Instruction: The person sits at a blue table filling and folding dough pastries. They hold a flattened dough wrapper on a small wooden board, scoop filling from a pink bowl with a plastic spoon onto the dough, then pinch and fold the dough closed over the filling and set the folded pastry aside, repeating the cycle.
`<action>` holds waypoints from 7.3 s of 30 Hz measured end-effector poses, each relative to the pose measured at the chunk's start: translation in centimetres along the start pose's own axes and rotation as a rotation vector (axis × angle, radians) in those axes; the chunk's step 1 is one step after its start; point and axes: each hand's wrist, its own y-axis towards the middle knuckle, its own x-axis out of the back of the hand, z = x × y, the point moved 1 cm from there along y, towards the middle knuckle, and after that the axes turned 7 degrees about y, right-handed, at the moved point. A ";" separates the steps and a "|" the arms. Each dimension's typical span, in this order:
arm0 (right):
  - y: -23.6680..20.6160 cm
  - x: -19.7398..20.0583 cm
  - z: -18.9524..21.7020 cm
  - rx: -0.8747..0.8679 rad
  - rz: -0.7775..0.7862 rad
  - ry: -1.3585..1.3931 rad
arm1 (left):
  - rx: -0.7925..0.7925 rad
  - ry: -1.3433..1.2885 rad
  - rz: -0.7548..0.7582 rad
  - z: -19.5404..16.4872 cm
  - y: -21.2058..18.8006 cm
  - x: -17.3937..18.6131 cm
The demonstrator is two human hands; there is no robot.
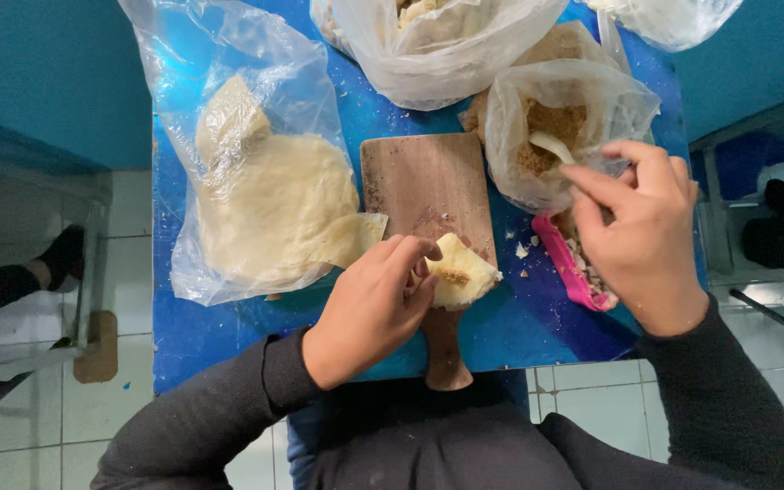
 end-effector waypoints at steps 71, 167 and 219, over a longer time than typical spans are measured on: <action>-3.9 -5.3 5.0 0.004 0.263 0.422 | -0.093 0.139 0.105 0.9 0.9 -1.5; -4.9 0.0 -6.4 -0.195 0.197 -0.050 | -0.137 0.147 -0.069 1.0 -0.5 -1.1; 1.3 -0.4 -3.5 -0.454 0.035 0.504 | 0.103 -0.085 0.065 1.0 0.2 -0.2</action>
